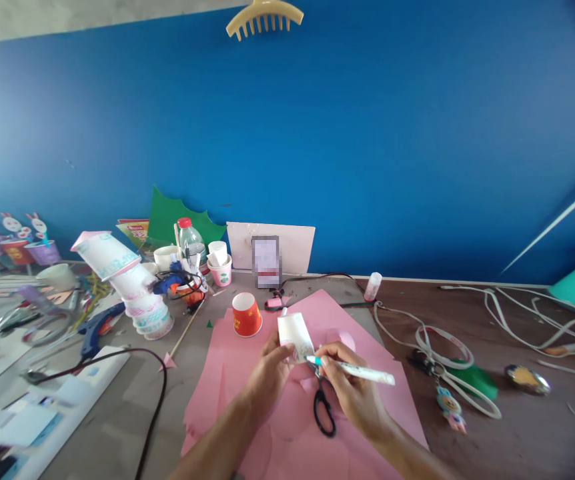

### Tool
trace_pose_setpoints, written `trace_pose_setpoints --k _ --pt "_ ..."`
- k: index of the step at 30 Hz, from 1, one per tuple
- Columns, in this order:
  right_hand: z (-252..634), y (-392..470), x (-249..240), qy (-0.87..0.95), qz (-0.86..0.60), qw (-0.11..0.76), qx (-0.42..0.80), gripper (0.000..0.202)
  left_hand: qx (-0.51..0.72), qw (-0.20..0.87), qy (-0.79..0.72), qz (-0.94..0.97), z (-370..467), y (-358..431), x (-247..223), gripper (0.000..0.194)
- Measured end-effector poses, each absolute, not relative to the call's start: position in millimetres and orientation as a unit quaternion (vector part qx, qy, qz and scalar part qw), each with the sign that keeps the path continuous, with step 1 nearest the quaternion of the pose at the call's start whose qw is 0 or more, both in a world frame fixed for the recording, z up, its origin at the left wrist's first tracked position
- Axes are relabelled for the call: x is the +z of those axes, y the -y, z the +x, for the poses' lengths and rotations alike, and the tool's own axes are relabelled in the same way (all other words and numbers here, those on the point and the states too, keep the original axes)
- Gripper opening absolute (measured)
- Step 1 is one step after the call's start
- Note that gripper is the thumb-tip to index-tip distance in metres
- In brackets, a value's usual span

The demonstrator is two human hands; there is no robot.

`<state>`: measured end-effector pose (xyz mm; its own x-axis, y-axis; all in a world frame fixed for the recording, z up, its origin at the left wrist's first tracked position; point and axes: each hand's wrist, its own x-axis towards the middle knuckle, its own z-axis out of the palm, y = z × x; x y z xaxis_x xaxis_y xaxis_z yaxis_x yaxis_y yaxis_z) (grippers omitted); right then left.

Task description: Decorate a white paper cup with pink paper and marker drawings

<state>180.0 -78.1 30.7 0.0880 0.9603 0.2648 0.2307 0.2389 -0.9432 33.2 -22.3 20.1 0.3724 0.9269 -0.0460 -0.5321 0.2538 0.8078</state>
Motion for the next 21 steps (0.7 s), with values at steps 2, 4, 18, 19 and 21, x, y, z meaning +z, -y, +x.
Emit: trace_pose_setpoints --k 2,4,18,19,21 --pt "179.8 78.1 30.7 0.58 -0.514 0.531 0.344 0.029 0.492 0.743 -0.271 0.363 33.3 22.5 20.4 0.023" --pt "179.7 78.2 30.8 0.579 -0.514 0.531 0.344 0.028 0.491 0.743 -0.271 0.364 33.1 22.8 20.9 0.023" --pt "176.6 79.0 34.7 0.592 -0.522 0.527 0.315 0.028 0.493 0.74 -0.263 0.374 32.3 25.3 26.4 0.016" --pt "176.5 79.2 34.9 0.594 -0.523 0.526 0.311 0.028 0.493 0.74 -0.264 0.374 32.1 25.6 26.5 0.016" --pt "176.2 79.7 34.9 0.596 -0.526 0.522 0.309 0.028 0.495 0.738 -0.268 0.373 32.0 26.0 26.7 0.014"
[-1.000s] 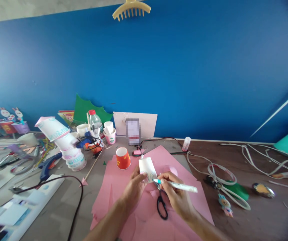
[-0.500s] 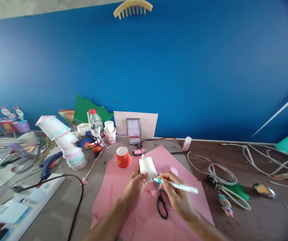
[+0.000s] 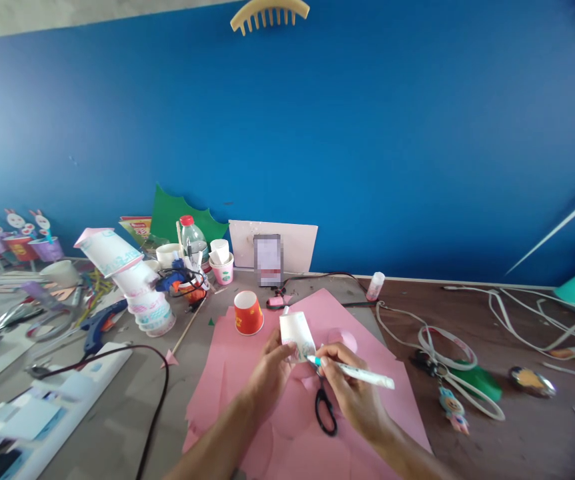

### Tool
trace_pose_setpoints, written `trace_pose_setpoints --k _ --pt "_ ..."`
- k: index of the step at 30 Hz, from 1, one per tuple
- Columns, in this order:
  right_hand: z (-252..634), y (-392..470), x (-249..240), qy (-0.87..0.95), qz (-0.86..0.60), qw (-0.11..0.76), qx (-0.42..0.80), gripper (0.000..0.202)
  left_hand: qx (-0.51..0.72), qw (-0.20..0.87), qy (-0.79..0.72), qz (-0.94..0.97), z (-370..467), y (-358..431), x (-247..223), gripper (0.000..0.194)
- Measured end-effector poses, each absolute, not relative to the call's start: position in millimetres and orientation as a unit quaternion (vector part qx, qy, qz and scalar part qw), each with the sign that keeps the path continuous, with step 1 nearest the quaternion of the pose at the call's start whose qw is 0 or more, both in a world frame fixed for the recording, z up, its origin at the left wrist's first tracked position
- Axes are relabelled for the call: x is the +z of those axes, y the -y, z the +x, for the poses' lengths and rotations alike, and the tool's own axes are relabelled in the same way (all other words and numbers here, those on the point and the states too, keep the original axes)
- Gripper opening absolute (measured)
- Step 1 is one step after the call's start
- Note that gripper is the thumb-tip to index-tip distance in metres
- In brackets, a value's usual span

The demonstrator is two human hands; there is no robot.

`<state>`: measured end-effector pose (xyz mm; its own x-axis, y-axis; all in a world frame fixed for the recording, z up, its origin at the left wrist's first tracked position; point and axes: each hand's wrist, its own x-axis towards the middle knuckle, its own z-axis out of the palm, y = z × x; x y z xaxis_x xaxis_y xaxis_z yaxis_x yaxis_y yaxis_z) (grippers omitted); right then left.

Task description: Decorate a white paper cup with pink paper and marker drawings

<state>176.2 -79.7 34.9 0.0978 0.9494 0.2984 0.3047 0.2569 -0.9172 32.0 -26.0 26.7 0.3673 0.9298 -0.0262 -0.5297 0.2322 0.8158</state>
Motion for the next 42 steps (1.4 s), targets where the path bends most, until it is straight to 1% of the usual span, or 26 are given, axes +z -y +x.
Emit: trace_pose_setpoints --k 6,10,14,23,28,34,38,42 --pt "175.2 81.4 35.8 0.606 -0.519 0.509 0.323 0.029 0.494 0.744 -0.267 0.363 32.9 23.4 22.5 0.016" --pt "175.5 81.2 38.1 0.603 -0.521 0.517 0.312 0.03 0.492 0.749 -0.261 0.359 33.0 21.9 20.1 0.019" --pt "177.5 79.6 38.9 0.597 -0.522 0.525 0.311 0.029 0.495 0.741 -0.266 0.367 33.3 23.7 25.1 0.015" --pt "178.0 77.7 42.8 0.555 -0.526 0.542 0.349 0.029 0.491 0.745 -0.263 0.368 33.3 23.2 26.3 0.02" --pt "178.3 77.9 38.9 0.566 -0.524 0.533 0.348 0.028 0.49 0.744 -0.261 0.371 32.8 21.7 20.6 0.019" --pt "179.1 77.5 36.2 0.578 -0.528 0.526 0.333 0.028 0.492 0.744 -0.257 0.372 33.2 22.7 24.4 0.021" --pt "178.9 77.5 37.9 0.573 -0.527 0.532 0.334 0.028 0.492 0.745 -0.258 0.369 32.7 22.8 24.8 0.018" --pt "177.6 77.3 41.2 0.558 -0.522 0.541 0.35 0.029 0.491 0.746 -0.267 0.362 32.9 22.1 22.6 0.02"
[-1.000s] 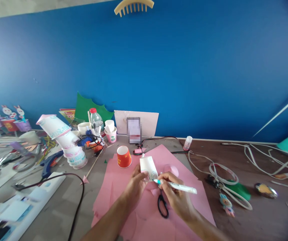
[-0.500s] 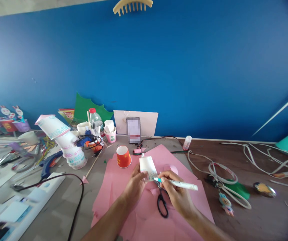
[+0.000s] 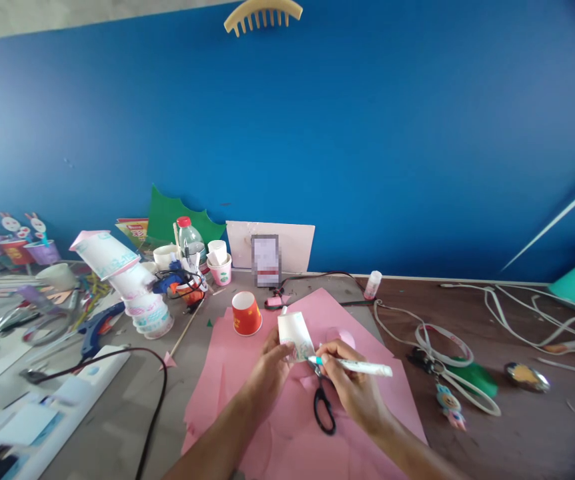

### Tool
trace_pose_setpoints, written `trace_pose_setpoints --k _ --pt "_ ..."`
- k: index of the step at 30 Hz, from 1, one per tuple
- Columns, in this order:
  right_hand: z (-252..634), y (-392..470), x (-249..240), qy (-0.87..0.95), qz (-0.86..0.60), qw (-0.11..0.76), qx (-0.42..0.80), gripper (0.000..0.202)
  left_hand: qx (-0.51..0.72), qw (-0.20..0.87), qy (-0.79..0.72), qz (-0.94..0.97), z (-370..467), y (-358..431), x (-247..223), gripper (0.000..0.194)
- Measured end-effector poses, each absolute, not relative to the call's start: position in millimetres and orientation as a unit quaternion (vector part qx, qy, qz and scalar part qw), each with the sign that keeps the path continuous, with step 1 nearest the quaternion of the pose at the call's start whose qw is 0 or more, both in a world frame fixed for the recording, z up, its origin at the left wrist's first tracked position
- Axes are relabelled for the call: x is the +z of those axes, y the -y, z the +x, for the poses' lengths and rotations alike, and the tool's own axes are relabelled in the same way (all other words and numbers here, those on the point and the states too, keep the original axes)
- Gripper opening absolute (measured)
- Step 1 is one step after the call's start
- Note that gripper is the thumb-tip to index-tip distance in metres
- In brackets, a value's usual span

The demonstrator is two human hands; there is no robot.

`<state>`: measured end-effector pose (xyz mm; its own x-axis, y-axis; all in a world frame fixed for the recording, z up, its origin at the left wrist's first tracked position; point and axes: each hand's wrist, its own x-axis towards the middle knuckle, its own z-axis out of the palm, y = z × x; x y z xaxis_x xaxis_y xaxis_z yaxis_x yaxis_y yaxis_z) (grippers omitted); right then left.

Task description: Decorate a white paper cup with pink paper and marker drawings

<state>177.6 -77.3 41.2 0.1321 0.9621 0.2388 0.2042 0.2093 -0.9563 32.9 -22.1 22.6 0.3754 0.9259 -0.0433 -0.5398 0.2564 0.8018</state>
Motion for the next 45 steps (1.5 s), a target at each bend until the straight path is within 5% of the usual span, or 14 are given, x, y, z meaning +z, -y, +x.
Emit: trace_pose_setpoints --k 29,45 --pt "179.1 72.9 36.5 0.516 -0.537 0.563 0.358 0.029 0.492 0.753 -0.256 0.354 33.1 22.4 22.0 0.034" --pt "177.0 75.6 34.3 0.532 -0.514 0.558 0.376 0.029 0.495 0.75 -0.257 0.356 32.9 22.8 21.8 0.022"
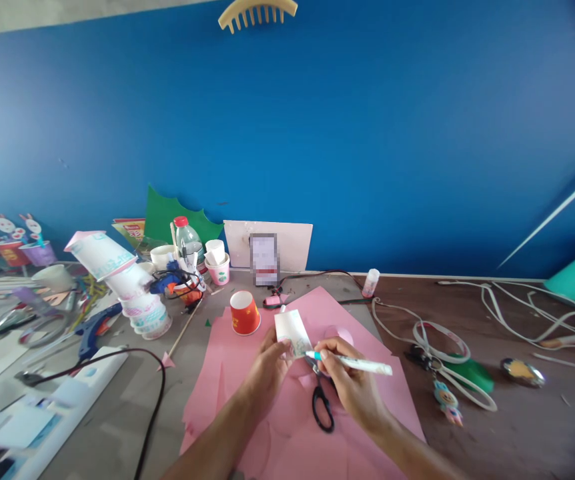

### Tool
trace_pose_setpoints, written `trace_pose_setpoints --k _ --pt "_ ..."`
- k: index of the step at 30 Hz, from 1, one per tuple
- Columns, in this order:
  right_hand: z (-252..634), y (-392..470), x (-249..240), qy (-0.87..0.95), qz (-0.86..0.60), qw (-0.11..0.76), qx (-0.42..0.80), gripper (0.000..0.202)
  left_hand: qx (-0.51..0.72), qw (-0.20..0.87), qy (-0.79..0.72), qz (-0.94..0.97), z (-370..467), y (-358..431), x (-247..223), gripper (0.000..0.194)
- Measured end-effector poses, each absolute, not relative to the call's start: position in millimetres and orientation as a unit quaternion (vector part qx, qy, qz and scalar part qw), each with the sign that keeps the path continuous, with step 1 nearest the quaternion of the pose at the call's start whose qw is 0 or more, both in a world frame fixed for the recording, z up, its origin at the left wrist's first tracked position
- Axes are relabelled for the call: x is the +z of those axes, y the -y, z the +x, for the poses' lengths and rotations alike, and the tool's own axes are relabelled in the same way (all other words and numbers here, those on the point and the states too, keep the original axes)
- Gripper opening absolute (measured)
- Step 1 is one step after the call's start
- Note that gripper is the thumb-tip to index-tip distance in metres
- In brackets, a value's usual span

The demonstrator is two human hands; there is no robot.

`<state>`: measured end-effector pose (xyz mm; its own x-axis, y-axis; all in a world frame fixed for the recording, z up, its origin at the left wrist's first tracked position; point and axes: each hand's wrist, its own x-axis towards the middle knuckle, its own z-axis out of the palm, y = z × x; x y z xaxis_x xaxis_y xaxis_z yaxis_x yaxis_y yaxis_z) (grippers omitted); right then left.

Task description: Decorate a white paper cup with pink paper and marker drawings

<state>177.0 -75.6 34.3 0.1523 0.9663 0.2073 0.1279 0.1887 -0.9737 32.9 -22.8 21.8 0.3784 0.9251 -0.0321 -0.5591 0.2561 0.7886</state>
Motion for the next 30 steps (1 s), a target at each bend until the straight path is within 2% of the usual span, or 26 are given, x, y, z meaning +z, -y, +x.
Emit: trace_pose_setpoints --k 18,22,30 --pt "180.1 71.4 35.8 0.5 -0.538 0.573 0.363 0.024 0.49 0.753 -0.252 0.359 31.8 23.6 26.3 0.038" --pt "179.1 73.0 34.3 0.5 -0.54 0.569 0.367 0.025 0.49 0.754 -0.251 0.36 32.1 23.8 26.1 0.035" --pt "175.4 76.2 37.5 0.509 -0.531 0.559 0.383 0.029 0.488 0.75 -0.258 0.364 31.8 24.0 23.9 0.017"
